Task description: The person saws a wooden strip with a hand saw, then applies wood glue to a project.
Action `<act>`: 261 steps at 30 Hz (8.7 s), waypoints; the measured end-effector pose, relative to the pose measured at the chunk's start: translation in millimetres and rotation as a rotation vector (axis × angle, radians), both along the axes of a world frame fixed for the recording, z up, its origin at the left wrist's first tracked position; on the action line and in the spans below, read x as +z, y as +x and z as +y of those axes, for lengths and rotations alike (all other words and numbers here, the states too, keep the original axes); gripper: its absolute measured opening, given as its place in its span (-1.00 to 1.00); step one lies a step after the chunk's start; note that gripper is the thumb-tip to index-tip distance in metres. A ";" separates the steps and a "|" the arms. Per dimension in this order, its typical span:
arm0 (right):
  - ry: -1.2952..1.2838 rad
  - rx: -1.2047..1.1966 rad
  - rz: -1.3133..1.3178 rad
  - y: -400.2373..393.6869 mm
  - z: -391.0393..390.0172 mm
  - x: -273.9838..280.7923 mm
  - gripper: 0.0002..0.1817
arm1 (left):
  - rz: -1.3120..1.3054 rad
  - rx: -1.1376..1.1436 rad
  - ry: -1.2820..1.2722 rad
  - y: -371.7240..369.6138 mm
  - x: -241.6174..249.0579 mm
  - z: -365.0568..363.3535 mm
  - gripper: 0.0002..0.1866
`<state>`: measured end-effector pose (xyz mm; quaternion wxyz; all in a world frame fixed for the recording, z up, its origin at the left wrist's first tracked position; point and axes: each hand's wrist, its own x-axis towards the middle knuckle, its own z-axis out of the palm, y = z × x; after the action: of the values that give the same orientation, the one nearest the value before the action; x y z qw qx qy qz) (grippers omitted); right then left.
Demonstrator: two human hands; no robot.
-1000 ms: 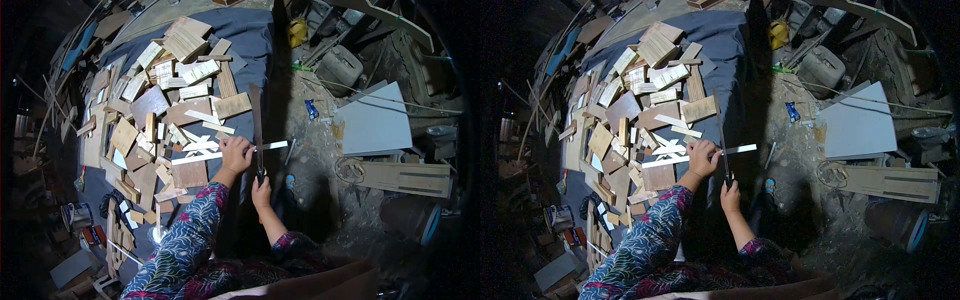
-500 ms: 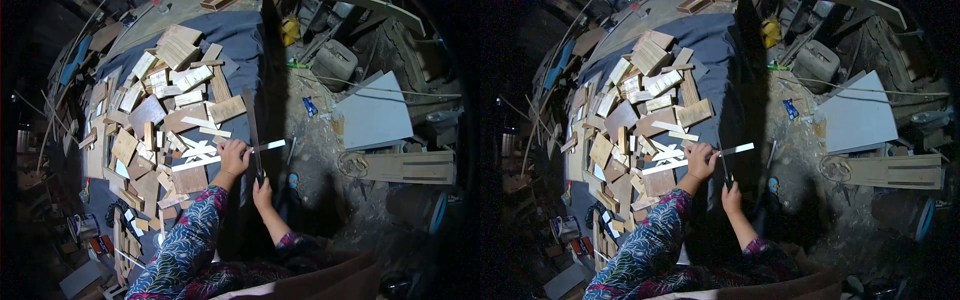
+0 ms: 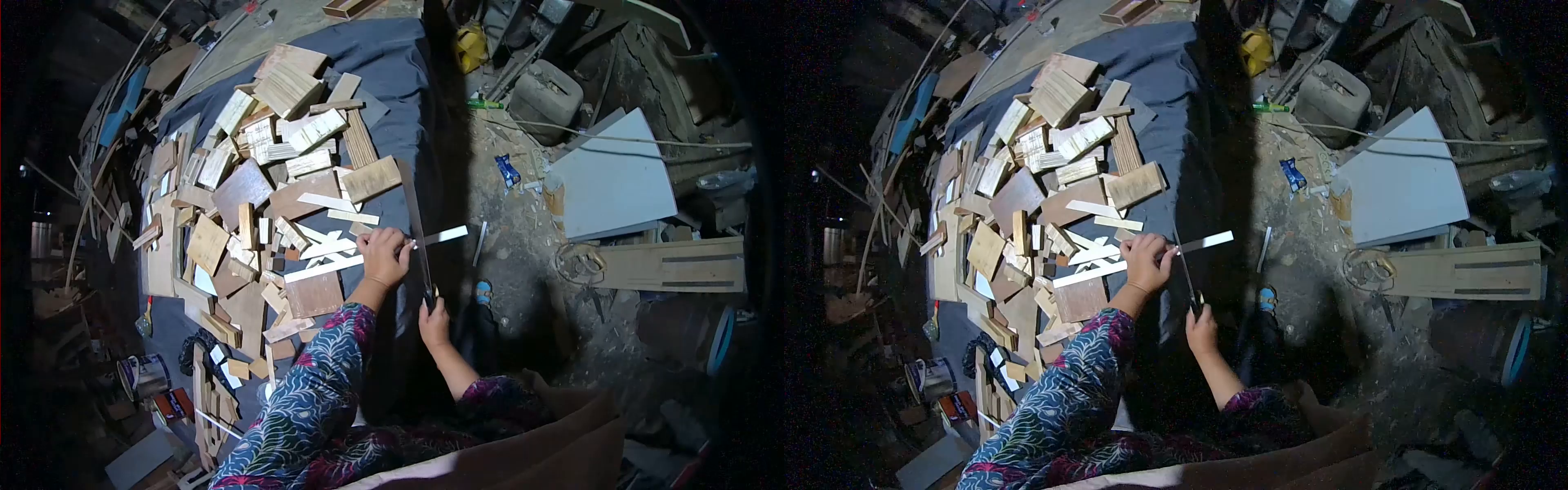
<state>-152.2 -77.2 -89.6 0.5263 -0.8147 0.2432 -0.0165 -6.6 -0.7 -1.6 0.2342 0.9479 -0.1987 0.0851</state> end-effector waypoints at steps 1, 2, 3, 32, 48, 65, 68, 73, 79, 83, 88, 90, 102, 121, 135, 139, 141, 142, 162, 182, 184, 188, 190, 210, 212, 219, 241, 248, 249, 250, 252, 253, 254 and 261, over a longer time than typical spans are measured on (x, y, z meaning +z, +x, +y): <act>0.012 0.002 -0.005 0.5 -0.1 2.7 -0.64 | 0.031 0.006 0.001 -3.3 -0.2 0.2 -0.87; 0.011 -0.012 -0.025 9.8 3.1 -4.6 -0.64 | -0.017 -0.004 -0.007 -3.5 -1.4 -0.1 -0.87; -0.024 -0.012 -0.014 16.9 3.4 -3.8 -0.65 | -0.001 -0.010 0.002 -3.3 -0.5 0.8 -0.87; -0.095 -0.059 -0.009 11.5 10.1 -1.1 -0.70 | -0.018 -0.020 0.034 -0.2 0.0 1.6 -0.86; -0.077 0.009 0.053 -2.3 -4.0 -1.1 -0.73 | 0.023 0.072 0.022 0.8 -5.1 -0.5 -0.87; -0.171 -0.010 -0.106 29.0 3.2 -21.1 -0.65 | -0.028 0.058 -0.047 -2.7 -5.5 3.8 -0.87; -0.148 -0.027 -0.043 20.5 4.7 -13.6 -0.65 | -0.013 0.043 -0.061 1.9 -5.1 3.0 -0.87; -0.076 -0.022 -0.030 23.9 2.3 -5.0 -0.69 | -0.002 0.067 -0.037 1.7 -3.8 0.1 -0.92; -0.230 -0.036 0.149 -18.0 4.7 -31.9 -0.65 | -0.058 0.038 -0.040 7.1 -2.8 -0.1 -0.87; -0.123 -0.020 -0.097 46.5 0.4 -7.5 -0.68 | 0.003 0.060 0.014 1.7 -1.9 0.0 -0.87; -0.212 -0.093 -0.073 -8.1 12.3 -37.0 -0.65 | -0.084 0.041 -0.054 3.2 -4.6 -0.1 -0.87; -0.163 -0.033 -0.040 -14.9 7.4 -50.2 -0.63 | -0.059 0.044 -0.044 6.9 -2.9 -1.7 -0.87; -0.150 -0.029 -0.050 36.8 5.9 -27.3 -0.64 | 0.009 0.058 -0.013 1.0 -2.0 -1.3 -0.88; -0.094 -0.001 -0.079 24.8 3.3 -30.2 -0.61 | 0.008 0.064 -0.001 2.2 -2.0 0.3 -0.87; -0.354 -0.042 0.006 -20.0 11.8 -46.7 -0.62 | -0.014 0.047 -0.016 -2.0 -2.7 2.2 -0.87; -0.077 -0.038 -0.157 9.2 5.0 -42.0 -0.61 | -0.002 0.060 -0.006 2.2 -4.8 1.0 -0.87; -0.094 -0.010 0.030 38.0 5.6 -33.1 -0.63 | 0.042 0.081 0.013 -3.1 -3.4 1.2 -0.86; -0.086 -0.043 -0.035 35.1 8.2 -35.3 -0.63 | 0.016 0.062 -0.009 -0.5 -3.6 1.7 -0.86; -0.122 -0.007 0.008 30.9 6.0 -23.2 -0.71 | 0.005 0.057 0.014 4.7 1.9 1.3 -0.86; -0.214 0.041 0.051 22.5 -4.0 7.5 -0.72 | -0.011 0.071 -0.019 3.2 -1.6 3.1 -0.87; -0.257 0.028 0.135 -7.6 -8.0 -8.8 -0.71 | 0.038 0.067 -0.017 1.4 -1.1 1.3 -0.87; -0.231 0.067 0.051 26.2 -10.5 0.3 -0.72 | 0.003 0.063 -0.011 2.8 -1.5 1.5 -0.87; -0.240 0.050 0.055 28.8 -6.4 4.4 -0.74 | 0.000 0.070 -0.012 0.5 -1.6 3.1 -0.87; -0.196 -0.007 -0.077 41.4 0.2 -7.4 -0.74 | -0.017 0.077 -0.037 5.3 -1.7 4.8 -0.90; -0.238 -0.024 -0.031 12.3 -0.3 -9.4 -0.71 | -0.021 0.068 -0.058 2.9 -2.9 3.8 -0.91; -0.210 -0.002 0.015 45.2 0.2 8.7 -0.73 | -0.028 0.080 -0.044 6.0 -6.2 5.8 -0.90; -0.250 -0.071 -0.099 18.7 3.7 -6.4 -0.69 | -0.001 0.068 -0.023 2.8 -0.7 3.8 -0.89; -0.239 0.032 -0.034 43.4 -3.4 -0.3 -0.68 | -0.007 0.068 -0.032 2.4 -3.4 3.2 -0.89; -0.243 0.005 0.000 47.2 -0.5 0.9 -0.72 | 0.007 0.067 -0.028 3.0 -3.0 4.0 -0.88; -0.245 -0.009 0.002 41.9 2.3 3.4 -0.73 | 0.005 0.069 -0.023 4.4 -3.2 5.7 -0.88; -0.425 -0.023 -0.103 10.0 1.8 7.3 -0.72 | -0.028 0.070 -0.055 3.6 -4.9 3.7 -0.88; -0.601 -0.023 -0.224 -9.7 -2.4 2.6 -0.72 | -0.037 0.061 -0.064 4.5 -3.8 1.3 -0.88; -0.484 0.041 0.023 -47.2 -10.4 -48.1 -0.68 | -0.024 0.064 -0.058 4.4 -1.9 1.7 -0.88; 0.183 -0.267 -0.051 38.1 -72.4 5.9 -0.70 | -0.029 0.046 -0.073 4.8 -2.0 3.4 -0.88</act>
<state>-114.0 -149.6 -83.7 0.5973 -0.7232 0.3363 -0.0846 -1.8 2.7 -3.5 0.2636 0.9417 -0.1769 0.1114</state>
